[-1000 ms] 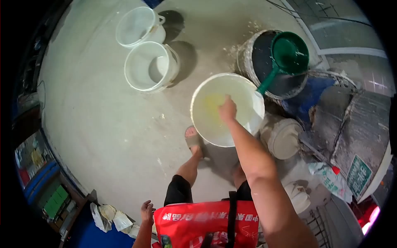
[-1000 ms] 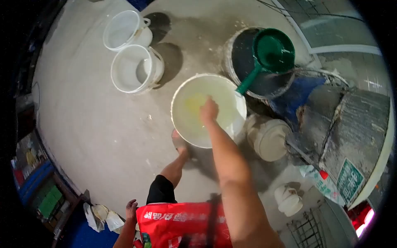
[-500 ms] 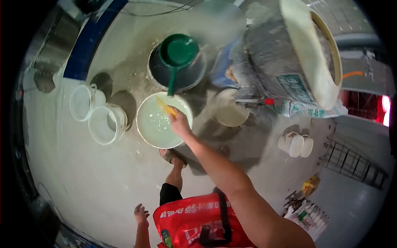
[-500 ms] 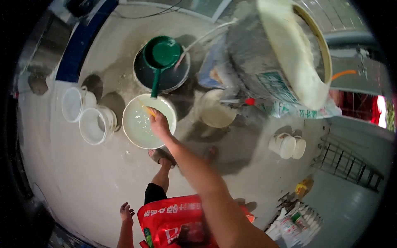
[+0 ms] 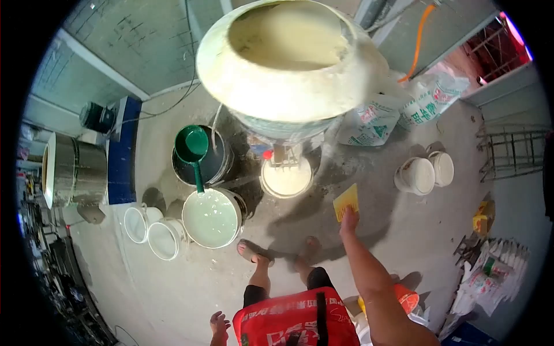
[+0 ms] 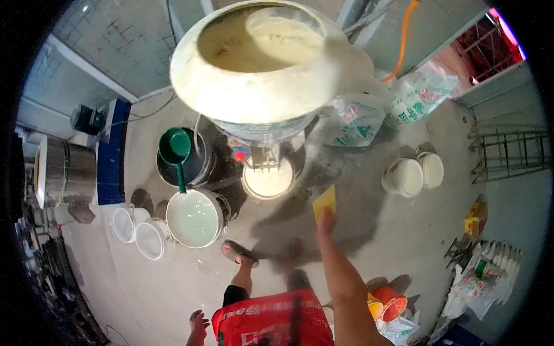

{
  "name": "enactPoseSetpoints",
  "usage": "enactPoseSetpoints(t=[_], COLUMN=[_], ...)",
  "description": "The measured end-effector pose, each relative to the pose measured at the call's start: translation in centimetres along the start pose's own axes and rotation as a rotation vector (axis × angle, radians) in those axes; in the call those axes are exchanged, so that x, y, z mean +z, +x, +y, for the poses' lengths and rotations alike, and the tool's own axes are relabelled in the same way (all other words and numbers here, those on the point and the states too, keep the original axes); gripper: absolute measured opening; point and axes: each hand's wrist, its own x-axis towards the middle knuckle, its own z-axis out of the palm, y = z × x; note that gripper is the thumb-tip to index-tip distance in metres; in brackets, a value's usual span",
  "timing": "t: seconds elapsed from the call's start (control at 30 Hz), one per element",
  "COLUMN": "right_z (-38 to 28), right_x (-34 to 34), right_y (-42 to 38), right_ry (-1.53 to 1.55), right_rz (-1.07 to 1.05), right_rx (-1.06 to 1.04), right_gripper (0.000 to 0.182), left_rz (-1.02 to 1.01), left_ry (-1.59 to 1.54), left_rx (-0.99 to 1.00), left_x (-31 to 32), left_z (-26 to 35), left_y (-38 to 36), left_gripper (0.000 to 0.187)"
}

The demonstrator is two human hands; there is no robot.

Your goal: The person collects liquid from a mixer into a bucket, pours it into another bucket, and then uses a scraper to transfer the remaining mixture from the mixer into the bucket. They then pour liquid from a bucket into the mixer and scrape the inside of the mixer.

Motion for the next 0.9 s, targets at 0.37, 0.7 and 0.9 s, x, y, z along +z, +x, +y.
enactPoseSetpoints(t=[0.37,0.7,0.9], right_z=[4.8,6.9,10.7], right_x=[12.1,26.3,27.5], right_y=[0.3,3.5,2.0], right_ry=[0.292,0.751,0.574], right_rz=[-0.360,-0.373,-0.181], right_rx=[0.288,0.521,0.407], right_gripper=[0.017,0.018,0.017], left_rz=[-0.096,-0.016,-0.020], left_ry=[0.176,0.211,0.119], left_rx=[0.131,0.112,0.040], left_x=[5.7,4.6,4.1], left_z=[6.1,6.2,5.8], left_y=[0.4,8.1,8.2], left_gripper=[0.035,0.034,0.033])
